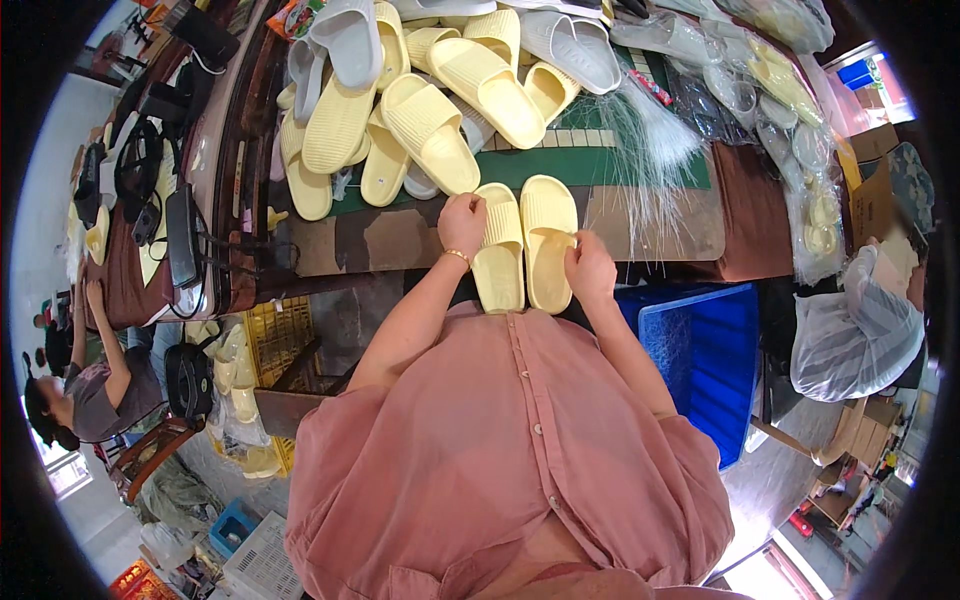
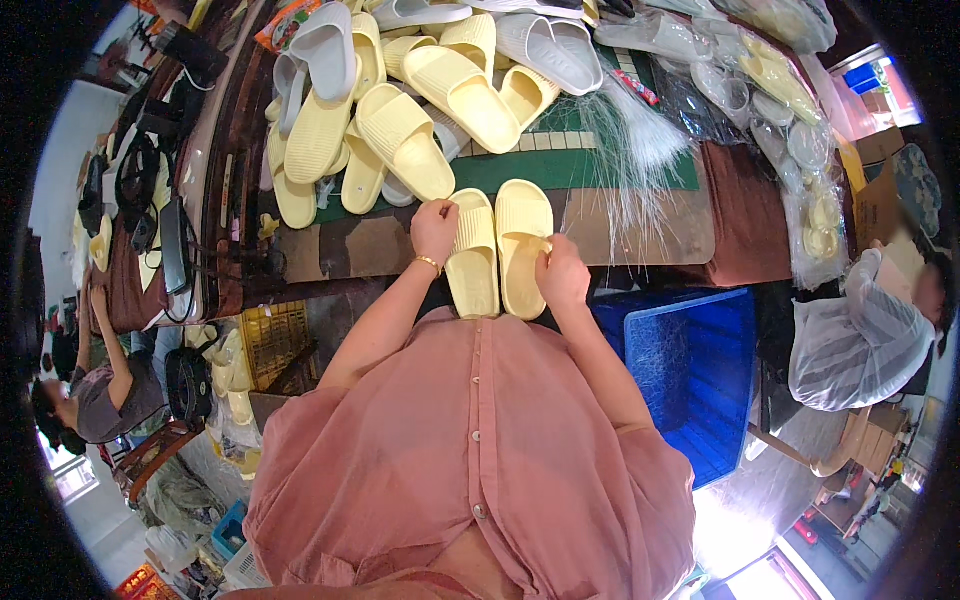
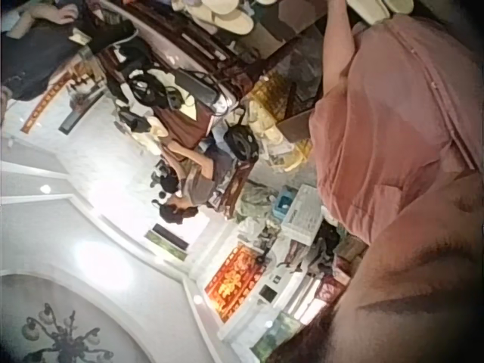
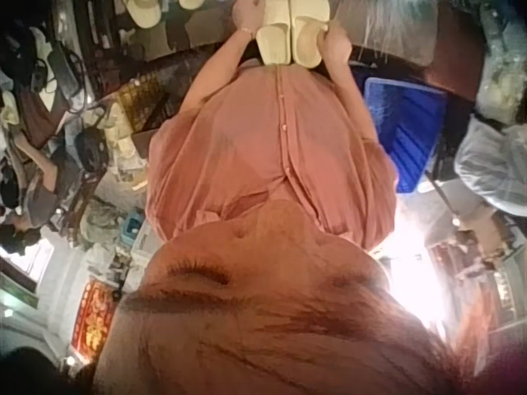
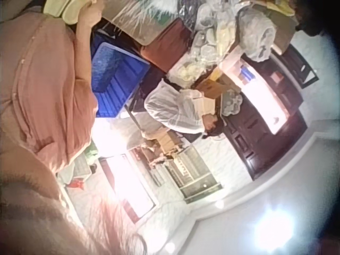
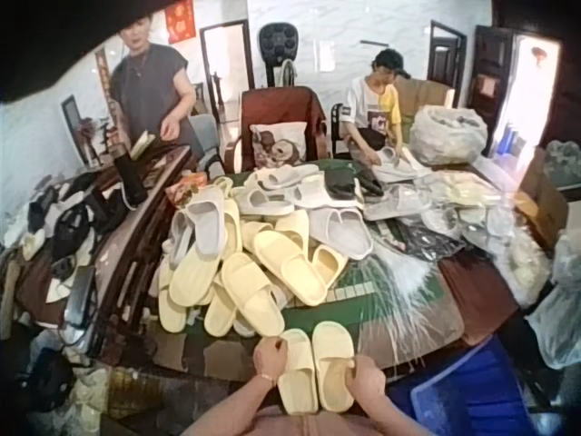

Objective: The person pairs slippers together by threading and fastening plastic tags through them by hand.

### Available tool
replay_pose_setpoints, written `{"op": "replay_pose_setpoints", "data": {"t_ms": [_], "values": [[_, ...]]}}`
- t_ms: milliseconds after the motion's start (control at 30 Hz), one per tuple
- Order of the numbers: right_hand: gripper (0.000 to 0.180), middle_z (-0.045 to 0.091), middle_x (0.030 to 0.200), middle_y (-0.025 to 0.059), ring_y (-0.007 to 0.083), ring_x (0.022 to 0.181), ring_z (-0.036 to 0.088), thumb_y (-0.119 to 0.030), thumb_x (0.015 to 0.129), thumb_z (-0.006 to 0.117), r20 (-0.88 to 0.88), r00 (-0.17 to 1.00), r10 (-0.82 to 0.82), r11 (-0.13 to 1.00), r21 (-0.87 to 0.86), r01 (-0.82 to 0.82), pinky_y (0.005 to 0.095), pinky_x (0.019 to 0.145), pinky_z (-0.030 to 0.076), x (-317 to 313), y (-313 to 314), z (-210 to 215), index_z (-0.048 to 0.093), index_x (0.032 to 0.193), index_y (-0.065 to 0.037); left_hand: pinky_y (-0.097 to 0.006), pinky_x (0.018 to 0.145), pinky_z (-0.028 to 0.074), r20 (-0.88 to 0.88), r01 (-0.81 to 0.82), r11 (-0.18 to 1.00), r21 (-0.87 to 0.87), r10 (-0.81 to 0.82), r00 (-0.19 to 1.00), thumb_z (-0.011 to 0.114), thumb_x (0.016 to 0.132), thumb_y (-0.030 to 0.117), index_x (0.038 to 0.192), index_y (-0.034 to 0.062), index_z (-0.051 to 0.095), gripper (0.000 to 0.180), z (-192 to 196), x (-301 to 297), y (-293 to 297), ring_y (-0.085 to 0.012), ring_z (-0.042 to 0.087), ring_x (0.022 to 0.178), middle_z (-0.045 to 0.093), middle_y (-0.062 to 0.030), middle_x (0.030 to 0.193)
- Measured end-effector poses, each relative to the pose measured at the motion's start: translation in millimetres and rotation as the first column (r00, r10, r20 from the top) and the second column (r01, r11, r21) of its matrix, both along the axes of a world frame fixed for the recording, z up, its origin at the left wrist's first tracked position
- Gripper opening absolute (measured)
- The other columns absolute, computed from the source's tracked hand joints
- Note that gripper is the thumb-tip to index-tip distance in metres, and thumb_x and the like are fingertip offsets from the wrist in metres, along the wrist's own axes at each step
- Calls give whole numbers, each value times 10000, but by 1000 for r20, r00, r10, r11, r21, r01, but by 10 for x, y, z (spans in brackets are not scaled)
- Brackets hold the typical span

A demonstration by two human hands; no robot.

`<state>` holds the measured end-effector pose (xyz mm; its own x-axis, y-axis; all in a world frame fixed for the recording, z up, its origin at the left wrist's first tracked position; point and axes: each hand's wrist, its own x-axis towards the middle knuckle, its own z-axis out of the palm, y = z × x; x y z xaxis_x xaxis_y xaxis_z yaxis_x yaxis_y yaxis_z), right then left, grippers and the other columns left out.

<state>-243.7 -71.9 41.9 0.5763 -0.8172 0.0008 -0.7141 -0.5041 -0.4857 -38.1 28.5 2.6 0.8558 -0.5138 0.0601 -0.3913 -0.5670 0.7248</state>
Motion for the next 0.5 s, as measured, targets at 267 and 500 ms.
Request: {"op": "replay_pose_setpoints", "data": {"t_ms": [267, 500], "values": [[274, 590, 982, 190, 352, 879, 601, -211, 807, 554, -37, 986, 163, 942, 301, -145, 431, 765, 494, 21, 285, -162, 605, 1011, -36, -380, 671, 495, 17, 24, 1000, 5, -24, 1000, 618, 790, 227, 795, 60, 660, 173, -19, 24, -8, -295, 610, 728, 620, -122, 807], [278, 543, 1016, 184, 363, 942, 548, -160, 803, 544, 55, 984, 170, 980, 97, -175, 442, 779, 482, 270, 233, -309, 580, 1050, -38, -367, 691, 492, 30, 136, 991, 1, -136, 990, 619, 788, 217, 812, 46, 673, 181, 50, 36, -115, -283, 616, 739, 628, -133, 805]]}}
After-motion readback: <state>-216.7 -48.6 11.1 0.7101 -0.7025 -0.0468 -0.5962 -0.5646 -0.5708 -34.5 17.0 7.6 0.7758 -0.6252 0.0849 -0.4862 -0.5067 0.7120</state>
